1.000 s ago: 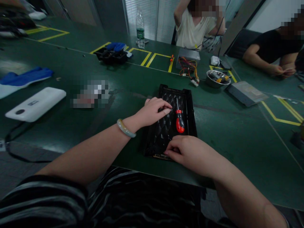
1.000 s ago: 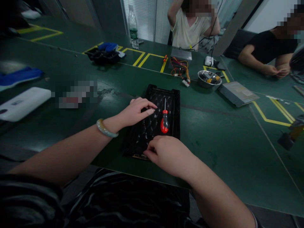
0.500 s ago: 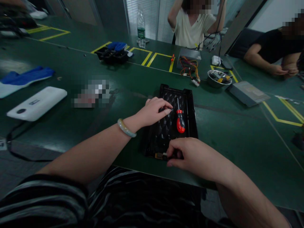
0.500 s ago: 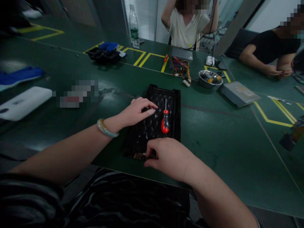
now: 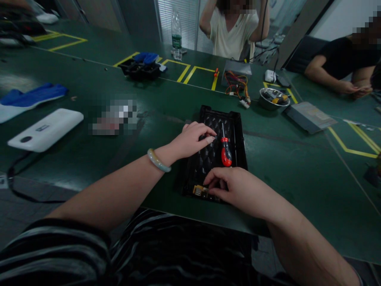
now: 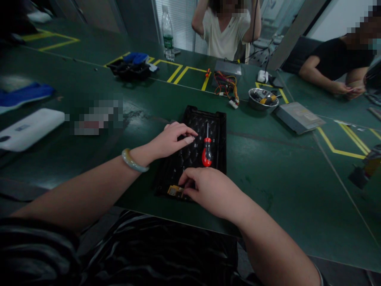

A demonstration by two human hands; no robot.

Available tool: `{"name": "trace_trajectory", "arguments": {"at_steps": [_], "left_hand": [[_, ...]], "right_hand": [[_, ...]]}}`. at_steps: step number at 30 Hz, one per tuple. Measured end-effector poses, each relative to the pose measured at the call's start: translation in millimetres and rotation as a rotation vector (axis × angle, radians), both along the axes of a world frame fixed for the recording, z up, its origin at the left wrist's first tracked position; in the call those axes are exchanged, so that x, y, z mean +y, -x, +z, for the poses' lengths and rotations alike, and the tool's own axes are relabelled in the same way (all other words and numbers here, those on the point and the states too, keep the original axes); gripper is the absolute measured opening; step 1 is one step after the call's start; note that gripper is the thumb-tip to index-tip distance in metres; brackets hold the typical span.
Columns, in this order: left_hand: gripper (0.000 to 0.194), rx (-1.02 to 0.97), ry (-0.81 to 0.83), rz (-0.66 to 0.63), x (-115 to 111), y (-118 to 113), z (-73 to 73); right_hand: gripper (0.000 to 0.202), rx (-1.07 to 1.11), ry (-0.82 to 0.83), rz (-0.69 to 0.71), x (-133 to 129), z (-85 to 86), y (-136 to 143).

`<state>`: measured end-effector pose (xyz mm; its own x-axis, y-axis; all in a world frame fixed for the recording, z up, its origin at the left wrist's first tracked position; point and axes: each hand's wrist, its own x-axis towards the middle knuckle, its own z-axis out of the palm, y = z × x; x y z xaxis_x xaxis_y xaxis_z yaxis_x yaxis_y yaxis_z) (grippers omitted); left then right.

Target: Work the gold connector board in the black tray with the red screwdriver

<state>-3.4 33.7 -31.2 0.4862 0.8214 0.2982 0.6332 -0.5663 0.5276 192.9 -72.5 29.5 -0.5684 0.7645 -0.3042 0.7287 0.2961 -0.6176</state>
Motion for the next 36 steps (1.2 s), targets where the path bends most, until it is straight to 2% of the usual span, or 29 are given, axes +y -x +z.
{"name": "trace_trajectory", "arguments": {"at_steps": [5,10,16,30,36], "left_hand": [[0.024,0.002,0.002,0.003,-0.1,-0.1,0.3],[0.024,-0.004,-0.007,0.0,0.5,0.3,-1.4],[0.024,-0.01,-0.007,-0.001,0.5,-0.2,-0.5],[0.023,-0.002,-0.001,0.004,-1.4,-1.3,1.9],[0.022,-0.002,-0.026,-0.007,0.3,-1.4,-1.6]], "right_hand": [[0.02,-0.008,-0.088,0.017,-1.1,-8.5,4.8],[0.022,-0.018,-0.19,0.082,-4.9,-6.9,4.5],[0.025,-0.05,-0.185,0.173,-4.4,-5.6,2.5],[0.023,-0.07,-0.224,0.196,-4.7,-7.8,1.8],[0.024,-0.069,-0.215,0.277,-1.6,-6.5,3.2]]}}
